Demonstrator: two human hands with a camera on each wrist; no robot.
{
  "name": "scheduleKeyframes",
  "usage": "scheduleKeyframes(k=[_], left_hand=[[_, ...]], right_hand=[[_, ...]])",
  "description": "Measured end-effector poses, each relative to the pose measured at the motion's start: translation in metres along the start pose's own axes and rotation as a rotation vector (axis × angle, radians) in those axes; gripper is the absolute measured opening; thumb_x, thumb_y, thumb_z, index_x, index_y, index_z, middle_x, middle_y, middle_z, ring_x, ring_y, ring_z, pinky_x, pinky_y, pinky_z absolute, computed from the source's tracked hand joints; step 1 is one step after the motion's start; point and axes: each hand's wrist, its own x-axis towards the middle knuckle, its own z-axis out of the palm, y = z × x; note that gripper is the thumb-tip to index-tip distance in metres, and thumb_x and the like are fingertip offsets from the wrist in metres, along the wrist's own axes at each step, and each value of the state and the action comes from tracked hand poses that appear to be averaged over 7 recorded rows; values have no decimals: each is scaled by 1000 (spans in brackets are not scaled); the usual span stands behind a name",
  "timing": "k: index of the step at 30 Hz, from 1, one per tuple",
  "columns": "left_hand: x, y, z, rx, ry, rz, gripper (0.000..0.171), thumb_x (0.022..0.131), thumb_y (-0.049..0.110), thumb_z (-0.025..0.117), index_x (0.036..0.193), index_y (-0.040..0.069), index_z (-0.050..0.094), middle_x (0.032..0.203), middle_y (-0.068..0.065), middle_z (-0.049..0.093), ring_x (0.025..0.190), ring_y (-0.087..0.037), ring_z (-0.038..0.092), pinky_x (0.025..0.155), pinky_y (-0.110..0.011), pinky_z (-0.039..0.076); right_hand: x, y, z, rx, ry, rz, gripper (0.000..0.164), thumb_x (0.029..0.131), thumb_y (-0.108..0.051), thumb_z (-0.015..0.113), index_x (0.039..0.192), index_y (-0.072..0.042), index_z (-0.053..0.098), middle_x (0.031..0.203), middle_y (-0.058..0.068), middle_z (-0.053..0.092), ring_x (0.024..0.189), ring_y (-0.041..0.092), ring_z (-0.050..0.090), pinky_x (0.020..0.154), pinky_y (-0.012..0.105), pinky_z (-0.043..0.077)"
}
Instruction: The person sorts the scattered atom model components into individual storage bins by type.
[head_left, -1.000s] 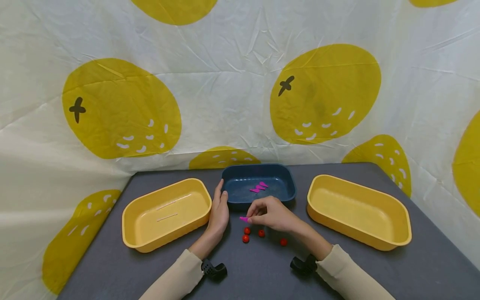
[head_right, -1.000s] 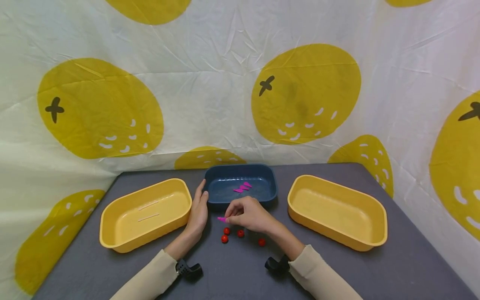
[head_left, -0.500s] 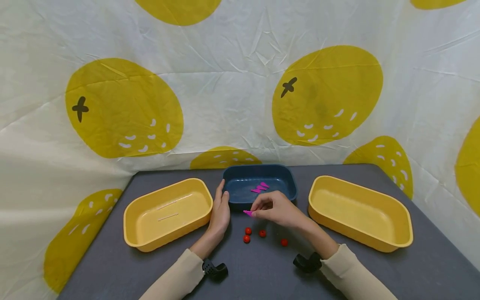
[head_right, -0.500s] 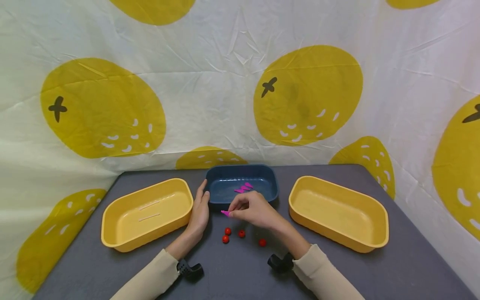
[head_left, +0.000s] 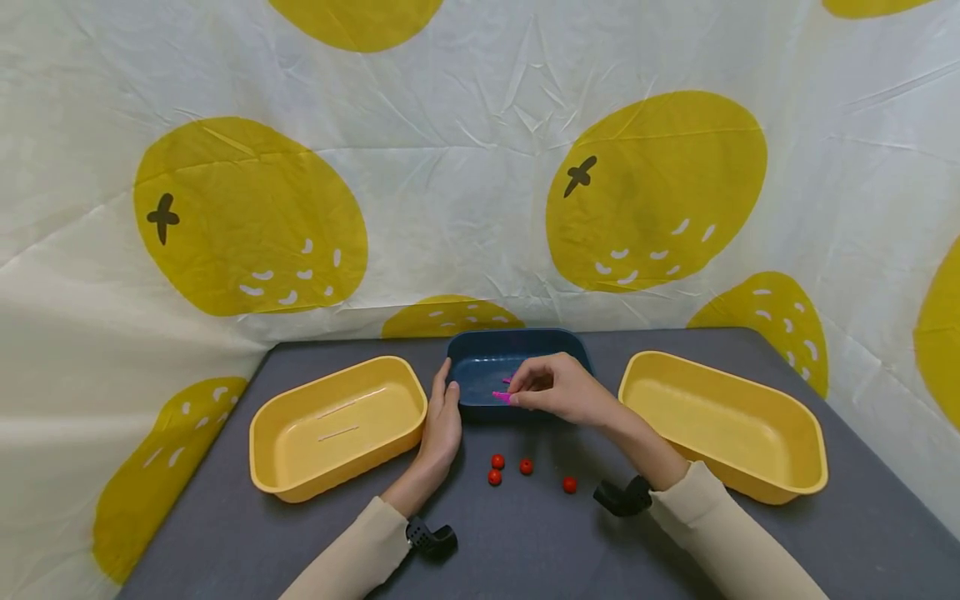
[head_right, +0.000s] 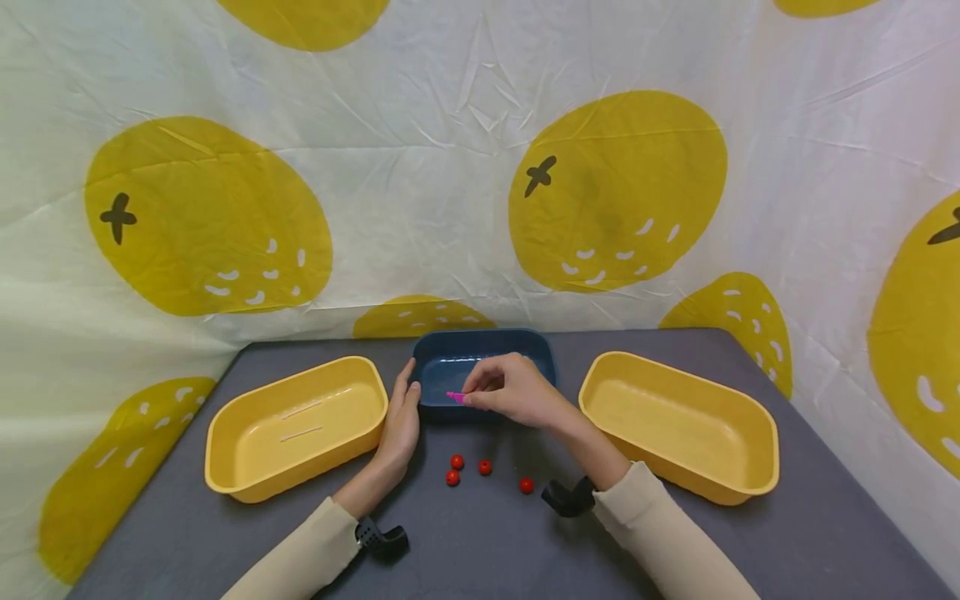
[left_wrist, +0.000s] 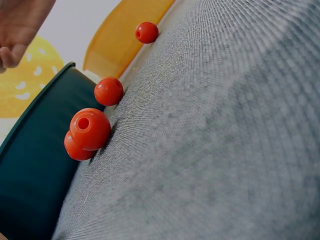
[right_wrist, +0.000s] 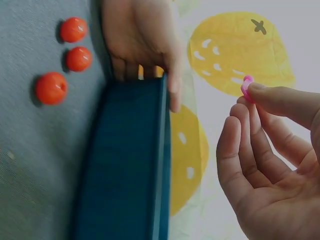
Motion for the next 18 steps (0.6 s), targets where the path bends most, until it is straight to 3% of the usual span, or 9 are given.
scheduleKeyframes(k=[6, 18], left_hand=[[1, 0, 0, -3, 0, 0, 49, 103, 48, 29, 151, 40, 22, 159, 14, 20, 148, -18, 20, 119, -51, 17], [1, -1, 1, 2, 3, -26, 49, 102, 52, 29, 150, 42, 23, 158, 18, 21, 148, -14, 20, 120, -49, 17]], right_hand=[[9, -9, -15, -49, 16, -6, 6, 86, -20, 73, 90, -16, 72, 86, 1, 71, 73, 22, 63, 66, 28, 52], [38, -6, -35, -50, -16, 35, 11, 88, -19, 71, 93, -9, 72, 82, 5, 70, 71, 23, 60, 64, 32, 52]])
